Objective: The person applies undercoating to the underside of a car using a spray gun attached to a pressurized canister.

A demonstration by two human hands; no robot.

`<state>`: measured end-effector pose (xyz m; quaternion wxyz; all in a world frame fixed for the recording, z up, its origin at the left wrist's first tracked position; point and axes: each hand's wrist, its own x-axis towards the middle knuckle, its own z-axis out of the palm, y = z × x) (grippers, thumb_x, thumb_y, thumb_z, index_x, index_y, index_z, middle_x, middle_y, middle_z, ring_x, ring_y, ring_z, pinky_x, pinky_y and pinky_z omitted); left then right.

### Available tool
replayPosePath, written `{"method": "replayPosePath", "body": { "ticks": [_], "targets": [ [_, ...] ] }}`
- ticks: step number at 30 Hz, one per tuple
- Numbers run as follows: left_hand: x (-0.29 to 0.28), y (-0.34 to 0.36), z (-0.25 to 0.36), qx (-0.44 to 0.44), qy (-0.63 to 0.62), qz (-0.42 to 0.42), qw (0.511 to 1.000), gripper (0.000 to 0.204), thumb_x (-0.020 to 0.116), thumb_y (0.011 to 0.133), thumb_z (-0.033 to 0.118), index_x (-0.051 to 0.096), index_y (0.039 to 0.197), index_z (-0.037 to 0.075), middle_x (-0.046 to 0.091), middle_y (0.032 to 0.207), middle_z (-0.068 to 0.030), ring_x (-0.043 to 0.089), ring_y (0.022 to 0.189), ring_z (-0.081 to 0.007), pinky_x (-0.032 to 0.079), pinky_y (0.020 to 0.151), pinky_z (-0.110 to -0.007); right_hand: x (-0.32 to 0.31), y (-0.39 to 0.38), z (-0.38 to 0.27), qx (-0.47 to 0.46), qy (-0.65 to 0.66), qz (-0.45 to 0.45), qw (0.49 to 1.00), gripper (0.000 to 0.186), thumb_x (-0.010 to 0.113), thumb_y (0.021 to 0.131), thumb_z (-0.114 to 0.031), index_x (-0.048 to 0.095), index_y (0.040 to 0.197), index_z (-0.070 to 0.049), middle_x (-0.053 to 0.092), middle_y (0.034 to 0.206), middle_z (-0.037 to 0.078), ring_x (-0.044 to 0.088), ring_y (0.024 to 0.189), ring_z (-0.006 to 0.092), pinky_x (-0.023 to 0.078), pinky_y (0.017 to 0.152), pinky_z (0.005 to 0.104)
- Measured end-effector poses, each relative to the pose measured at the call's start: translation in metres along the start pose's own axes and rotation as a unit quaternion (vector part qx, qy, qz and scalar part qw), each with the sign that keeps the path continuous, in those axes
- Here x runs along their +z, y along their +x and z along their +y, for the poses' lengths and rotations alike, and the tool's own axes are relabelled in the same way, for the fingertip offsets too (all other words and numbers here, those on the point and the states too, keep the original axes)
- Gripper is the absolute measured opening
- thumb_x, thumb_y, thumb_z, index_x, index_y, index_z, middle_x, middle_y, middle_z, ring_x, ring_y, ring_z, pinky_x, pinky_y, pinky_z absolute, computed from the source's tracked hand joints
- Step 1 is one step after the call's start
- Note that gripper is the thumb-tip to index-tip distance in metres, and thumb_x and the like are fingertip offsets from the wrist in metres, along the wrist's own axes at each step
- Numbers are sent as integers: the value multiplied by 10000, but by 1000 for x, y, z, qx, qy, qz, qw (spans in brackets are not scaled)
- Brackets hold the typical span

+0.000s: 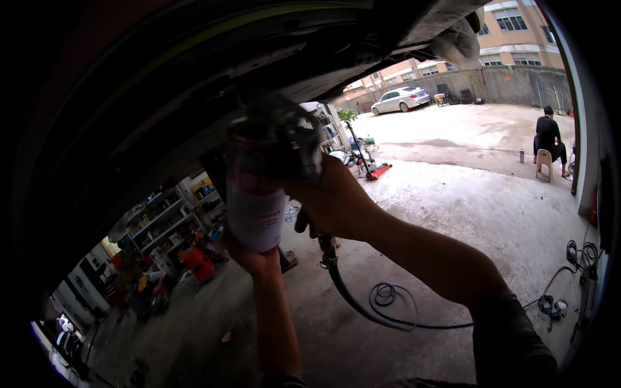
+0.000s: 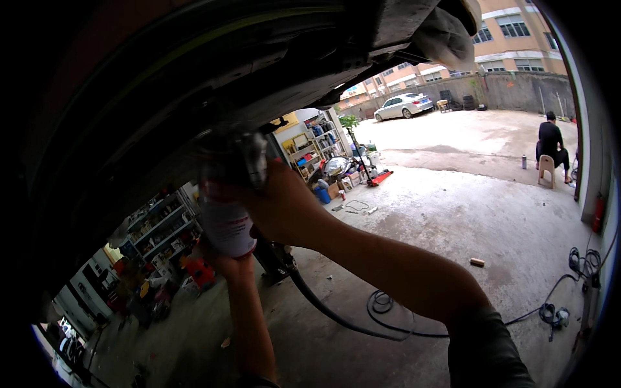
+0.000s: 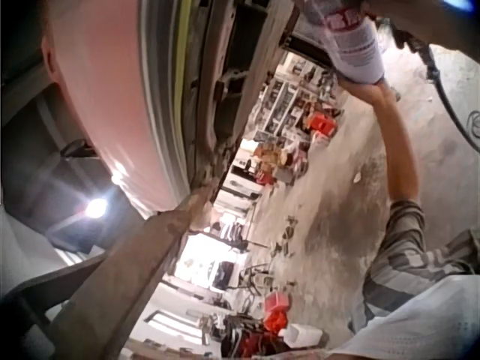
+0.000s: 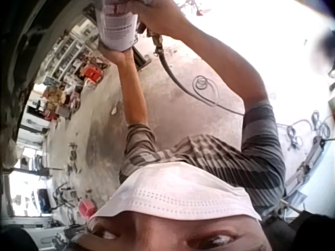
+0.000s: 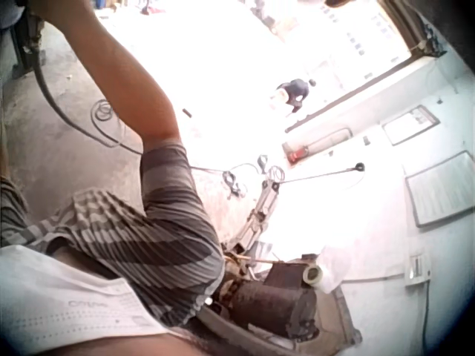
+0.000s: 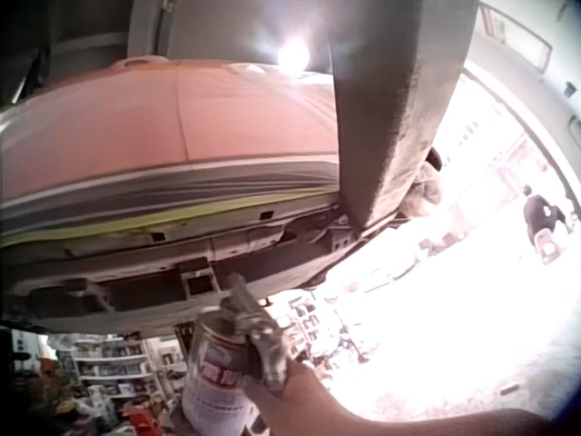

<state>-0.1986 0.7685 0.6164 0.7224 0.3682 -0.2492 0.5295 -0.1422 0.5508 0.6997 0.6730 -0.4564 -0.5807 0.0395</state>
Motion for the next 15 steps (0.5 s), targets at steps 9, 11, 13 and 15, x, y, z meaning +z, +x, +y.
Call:
{"method": "replayPosePath", "body": {
  "ticks": [9, 11, 13, 15],
  "targets": [
    [6, 22, -5, -46, 10, 14, 999, 463, 395, 947, 427, 482, 1275, 112, 538, 1278, -72, 527, 1181, -283, 430, 1000, -466, -14, 5, 2, 17, 21, 100, 995, 211, 549, 905, -200, 533, 941, 7, 597, 640, 70, 619, 539, 147, 492, 484, 290],
    [10, 14, 1, -35, 0, 5, 999, 448, 394, 947, 405, 504, 1255, 98, 553, 1253, -73, 534, 1176, -278, 434, 999, -458, -7, 11, -1, -44, 3, 63, 997, 209, 565, 914, -222, 537, 895, -16, 582, 646, 49, 585, 474, 117, 482, 417, 255],
    [8, 6, 12, -18, -6, -1, 1000, 435, 393, 948, 383, 526, 1235, 85, 568, 1228, -74, 541, 1171, -272, 438, 997, -450, 6, 11, -11, -20, -16, 42, 999, 208, 559, 912, -220, 536, 925, -14, 584, 626, 53, 597, 485, 118, 483, 420, 255],
    [2, -2, 27, 31, 4, 36, 999, 463, 399, 937, 409, 514, 1251, 89, 554, 1249, -76, 542, 1168, -279, 451, 981, -460, 20, 10, -20, -22, -4, 11, 1000, 229, 562, 907, -222, 538, 963, -1, 596, 634, 69, 608, 498, 125, 490, 430, 259]
  ]
}}
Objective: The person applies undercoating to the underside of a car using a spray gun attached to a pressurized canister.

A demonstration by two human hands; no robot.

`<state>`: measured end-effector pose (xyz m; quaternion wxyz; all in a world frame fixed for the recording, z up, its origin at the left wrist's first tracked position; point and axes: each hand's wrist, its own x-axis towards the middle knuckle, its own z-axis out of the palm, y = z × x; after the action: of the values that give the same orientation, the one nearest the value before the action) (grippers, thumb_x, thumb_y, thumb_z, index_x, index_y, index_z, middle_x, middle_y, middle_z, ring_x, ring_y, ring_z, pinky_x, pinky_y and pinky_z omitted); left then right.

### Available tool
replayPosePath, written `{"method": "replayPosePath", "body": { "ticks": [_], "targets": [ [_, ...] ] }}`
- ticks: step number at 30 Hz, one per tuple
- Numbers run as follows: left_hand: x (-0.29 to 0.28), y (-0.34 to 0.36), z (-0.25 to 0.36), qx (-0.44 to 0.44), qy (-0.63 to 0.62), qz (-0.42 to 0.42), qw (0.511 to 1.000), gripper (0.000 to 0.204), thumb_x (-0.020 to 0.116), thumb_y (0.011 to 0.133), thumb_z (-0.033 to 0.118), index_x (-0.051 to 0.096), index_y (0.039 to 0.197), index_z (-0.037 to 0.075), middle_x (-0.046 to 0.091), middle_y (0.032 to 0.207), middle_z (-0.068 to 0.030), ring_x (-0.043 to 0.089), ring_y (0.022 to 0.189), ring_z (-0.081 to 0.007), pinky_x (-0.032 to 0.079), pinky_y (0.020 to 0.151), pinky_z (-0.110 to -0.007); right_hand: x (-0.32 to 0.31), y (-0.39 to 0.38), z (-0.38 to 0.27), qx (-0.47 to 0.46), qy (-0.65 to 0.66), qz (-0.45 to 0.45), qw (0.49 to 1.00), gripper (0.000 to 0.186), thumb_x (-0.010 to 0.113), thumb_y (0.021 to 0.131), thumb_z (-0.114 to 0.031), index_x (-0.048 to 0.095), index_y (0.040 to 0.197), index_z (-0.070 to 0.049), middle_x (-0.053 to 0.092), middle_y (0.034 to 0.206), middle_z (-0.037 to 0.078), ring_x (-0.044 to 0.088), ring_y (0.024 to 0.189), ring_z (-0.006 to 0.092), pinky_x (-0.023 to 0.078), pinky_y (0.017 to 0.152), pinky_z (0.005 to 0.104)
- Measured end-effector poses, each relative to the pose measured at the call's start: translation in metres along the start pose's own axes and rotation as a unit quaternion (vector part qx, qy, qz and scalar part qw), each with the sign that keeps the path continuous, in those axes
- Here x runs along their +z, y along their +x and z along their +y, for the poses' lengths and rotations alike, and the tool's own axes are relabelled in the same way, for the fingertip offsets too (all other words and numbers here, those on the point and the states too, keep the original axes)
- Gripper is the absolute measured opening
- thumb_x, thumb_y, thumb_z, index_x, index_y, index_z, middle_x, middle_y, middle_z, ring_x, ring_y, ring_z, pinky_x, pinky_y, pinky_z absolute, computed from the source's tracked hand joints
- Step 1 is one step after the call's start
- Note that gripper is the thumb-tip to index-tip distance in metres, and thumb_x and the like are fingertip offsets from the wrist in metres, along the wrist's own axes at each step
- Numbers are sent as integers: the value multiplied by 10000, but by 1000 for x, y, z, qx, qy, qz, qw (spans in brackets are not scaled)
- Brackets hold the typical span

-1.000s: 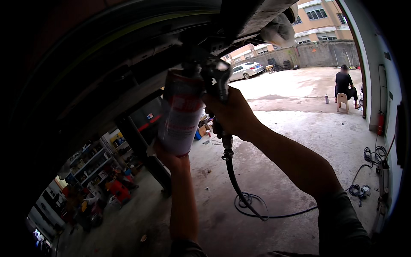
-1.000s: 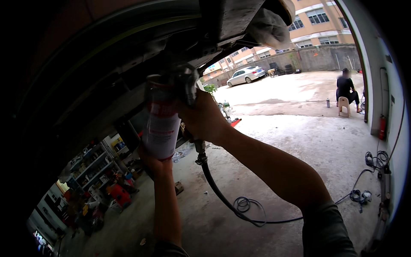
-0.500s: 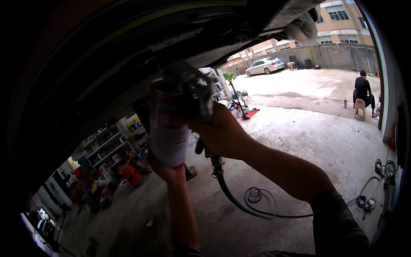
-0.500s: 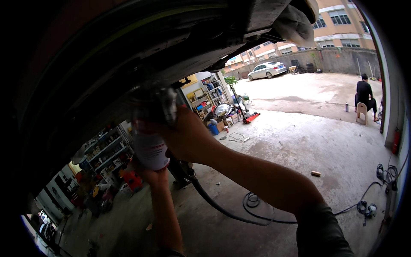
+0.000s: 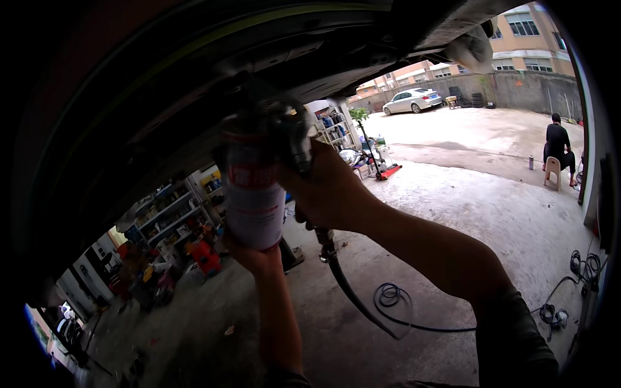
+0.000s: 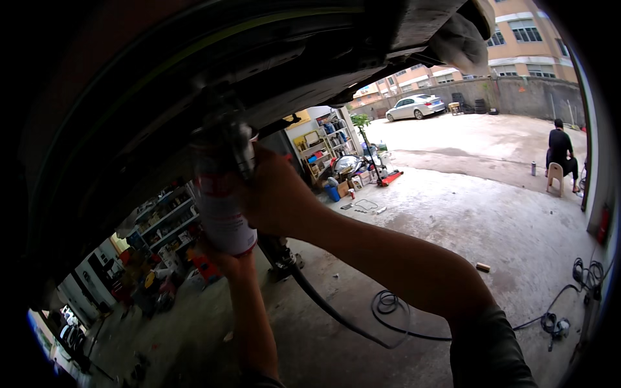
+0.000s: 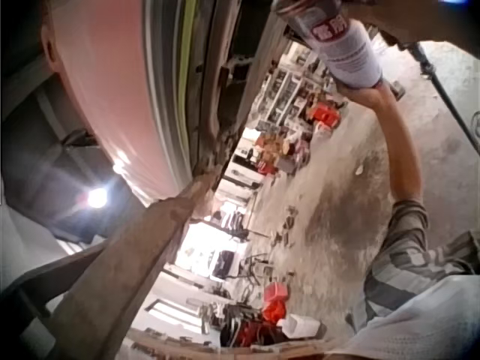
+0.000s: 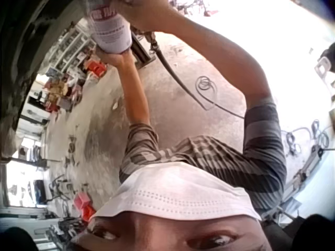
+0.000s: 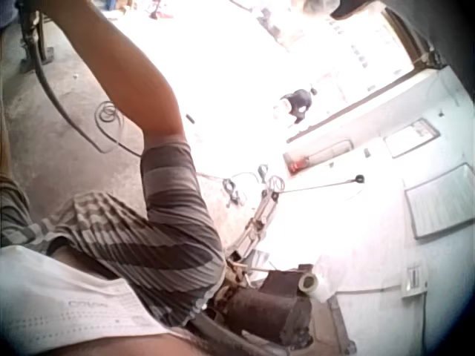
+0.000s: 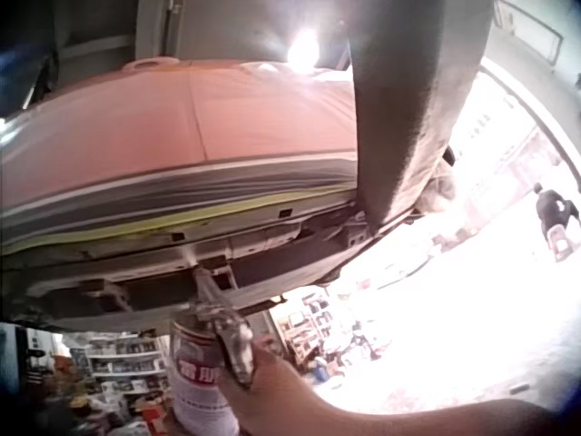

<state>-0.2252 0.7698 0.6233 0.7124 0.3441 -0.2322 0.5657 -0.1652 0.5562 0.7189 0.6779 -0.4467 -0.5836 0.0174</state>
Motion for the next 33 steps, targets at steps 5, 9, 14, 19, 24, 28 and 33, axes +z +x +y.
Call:
{"method": "replayPosePath", "body": {
  "ticks": [5, 9, 14, 19, 24, 28, 33],
  "targets": [
    [-16, -21, 41, 50, 9, 32, 998, 513, 420, 911, 418, 463, 1327, 121, 520, 1314, -77, 527, 1188, -292, 466, 953, -482, 43, 15, 11, -71, -29, -86, 993, 286, 567, 906, -224, 530, 1027, 32, 623, 670, 103, 634, 535, 148, 515, 468, 274],
    [-28, -39, 76, 76, -10, 4, 997, 529, 407, 914, 422, 423, 1375, 162, 494, 1339, -89, 503, 1211, -287, 476, 936, -485, 68, 6, -8, -17, -6, -159, 987, 306, 573, 907, -219, 541, 1089, 26, 635, 721, 124, 659, 573, 170, 531, 495, 282],
    [-32, -20, 61, 37, 15, 35, 999, 393, 414, 948, 349, 538, 1205, 79, 588, 1210, -99, 562, 1148, -269, 446, 987, -452, 53, -15, 7, 31, 115, -65, 991, 275, 527, 930, -154, 479, 1076, 73, 635, 725, 169, 661, 553, 216, 554, 471, 292],
    [-11, -22, 64, 31, 30, 79, 996, 452, 366, 943, 365, 484, 1275, 82, 551, 1261, -86, 532, 1177, -286, 462, 962, -457, 54, -20, -6, 44, 84, -15, 995, 286, 556, 936, -265, 523, 875, 12, 558, 626, 52, 581, 425, 139, 459, 355, 265],
    [-21, -37, 84, 85, 40, 40, 995, 464, 360, 931, 404, 496, 1256, 103, 562, 1242, -82, 547, 1159, -279, 465, 963, -458, 80, -6, -13, -51, -19, -57, 997, 299, 537, 902, -159, 493, 1089, 70, 642, 852, 243, 657, 870, 364, 521, 785, 437],
    [-24, -51, 110, 152, 48, 132, 978, 478, 364, 913, 430, 511, 1236, 110, 560, 1240, -74, 557, 1143, -273, 468, 956, -458, 113, 4, -10, -124, -26, -96, 987, 336, 539, 903, -218, 494, 1076, 67, 638, 849, 245, 660, 838, 370, 532, 768, 441],
    [-52, -79, 145, 196, 80, 196, 957, 539, 388, 891, 488, 473, 1277, 121, 558, 1248, -53, 555, 1149, -256, 468, 934, -428, 147, -1, -29, -64, -42, -216, 973, 360, 532, 904, -227, 499, 1106, 69, 640, 902, 256, 653, 894, 364, 517, 816, 436]
  ]
}}
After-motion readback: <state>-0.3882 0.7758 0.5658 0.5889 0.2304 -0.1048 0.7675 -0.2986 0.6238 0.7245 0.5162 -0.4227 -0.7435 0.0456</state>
